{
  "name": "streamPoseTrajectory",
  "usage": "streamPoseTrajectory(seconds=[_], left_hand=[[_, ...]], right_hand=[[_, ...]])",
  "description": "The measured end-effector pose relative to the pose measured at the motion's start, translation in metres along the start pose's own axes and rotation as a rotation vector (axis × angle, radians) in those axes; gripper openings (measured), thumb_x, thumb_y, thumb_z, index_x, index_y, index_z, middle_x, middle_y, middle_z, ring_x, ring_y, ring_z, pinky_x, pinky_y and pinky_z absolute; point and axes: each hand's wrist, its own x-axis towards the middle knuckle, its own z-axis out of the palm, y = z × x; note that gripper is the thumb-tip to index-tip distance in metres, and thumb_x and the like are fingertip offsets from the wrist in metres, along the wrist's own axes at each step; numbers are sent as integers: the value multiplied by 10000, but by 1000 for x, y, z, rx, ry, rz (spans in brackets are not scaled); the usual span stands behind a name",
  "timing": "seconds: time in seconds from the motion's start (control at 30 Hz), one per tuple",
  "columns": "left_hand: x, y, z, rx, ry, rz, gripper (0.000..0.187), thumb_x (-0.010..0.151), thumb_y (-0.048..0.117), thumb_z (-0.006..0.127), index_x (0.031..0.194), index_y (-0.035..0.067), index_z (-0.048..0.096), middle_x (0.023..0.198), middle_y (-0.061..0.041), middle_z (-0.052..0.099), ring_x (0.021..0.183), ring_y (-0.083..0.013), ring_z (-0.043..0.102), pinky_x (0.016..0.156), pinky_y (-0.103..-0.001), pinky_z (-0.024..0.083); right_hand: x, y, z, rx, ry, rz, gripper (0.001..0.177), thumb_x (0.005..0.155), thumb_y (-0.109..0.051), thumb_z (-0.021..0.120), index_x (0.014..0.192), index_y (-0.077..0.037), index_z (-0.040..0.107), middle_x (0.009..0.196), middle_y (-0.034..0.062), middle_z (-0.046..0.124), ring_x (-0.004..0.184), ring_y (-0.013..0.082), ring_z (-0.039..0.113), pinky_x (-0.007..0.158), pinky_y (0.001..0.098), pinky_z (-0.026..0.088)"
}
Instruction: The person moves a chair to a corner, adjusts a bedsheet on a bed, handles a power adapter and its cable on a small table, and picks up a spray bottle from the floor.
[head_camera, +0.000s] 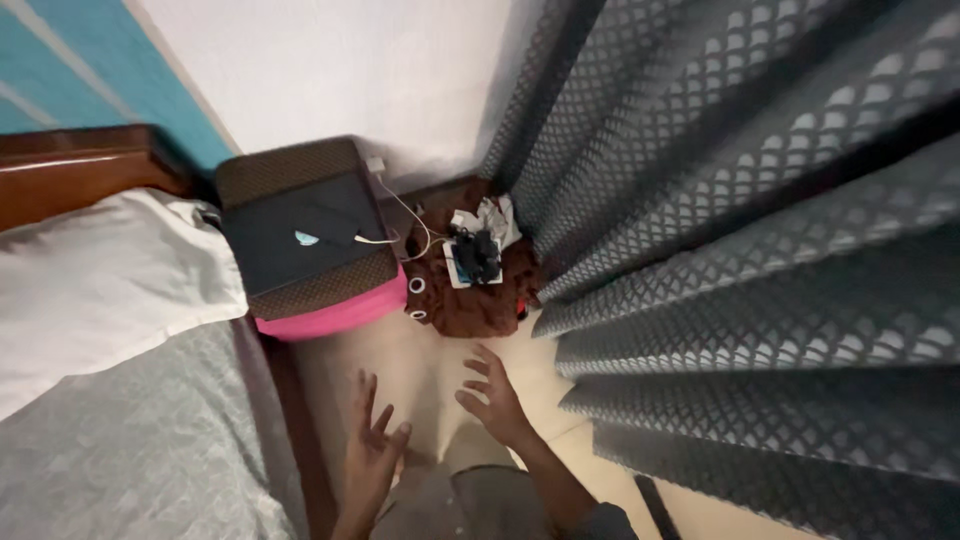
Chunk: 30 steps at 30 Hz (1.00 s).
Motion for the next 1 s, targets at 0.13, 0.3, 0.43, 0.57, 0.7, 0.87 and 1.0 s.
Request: streamPoseTrajectory(seconds=[0.13, 0.3, 0.43, 0.57, 0.7, 0.87, 1.0], left_hand=[[43, 2, 12, -36, -74, -26, 800, 852, 40, 662, 1566, 60, 300, 1683, -110, 269, 1545, -292, 289, 1178, -476, 387], [109, -12, 31, 103, -120, -122, 726, 878, 77, 685, 1526, 67, 356, 1633, -106, 366, 1507, -286, 369, 1174, -461, 417], [160, -45, 44, 89, -97, -186, 695, 905, 110, 682, 1519, 60, 359, 1624, -121, 402, 1508, -289, 385, 1168, -464, 420], [207, -85, 60, 154, -60, -275, 782, 885, 172, 708, 1555, 93, 312, 1652, -119, 323, 1493, -301, 378, 1147, -476, 435], [257, -131, 76, 198, -75, -306, 902, 867, 221, 767, 1594, 122, 243, 1660, -122, 292, 1495, -316, 357, 1138, -478, 431], [304, -180, 91, 139, -80, -382, 919, 861, 193, 771, 1604, 129, 234, 1677, -123, 276, 1520, -312, 326, 1133, -464, 421], [325, -193, 102, 108, -104, -381, 892, 891, 149, 766, 1613, 124, 243, 1717, -129, 211, 1552, -312, 293, 1172, -456, 383]], right_hand=[[39, 8, -26, -103, 18, -83, 895, 847, -66, 790, 1567, -138, 263, 1477, 153, 462, 1296, 268, 537, 1021, 387, 527], [122, 34, -68, -170, 77, -178, 724, 911, -64, 753, 1523, -98, 368, 1486, 144, 481, 1348, 230, 532, 990, 372, 541], [200, 73, -103, -206, 124, -111, 673, 906, -72, 772, 1492, -93, 441, 1394, 135, 582, 1265, 225, 605, 958, 351, 567], [270, 124, -134, -165, 123, -40, 655, 886, -71, 771, 1451, -83, 438, 1439, 97, 520, 1258, 215, 570, 927, 344, 565], [323, 172, -156, -182, 123, 47, 689, 889, -114, 796, 1481, -84, 446, 1325, 133, 598, 1185, 229, 616, 945, 337, 568], [388, 220, -165, -184, 131, 32, 696, 872, -136, 824, 1456, -50, 454, 1426, 124, 522, 1243, 249, 577, 985, 385, 541], [433, 256, -175, -510, 116, 202, 763, 832, -210, 854, 1457, -70, 441, 1434, 129, 530, 1263, 269, 585, 974, 409, 549]])
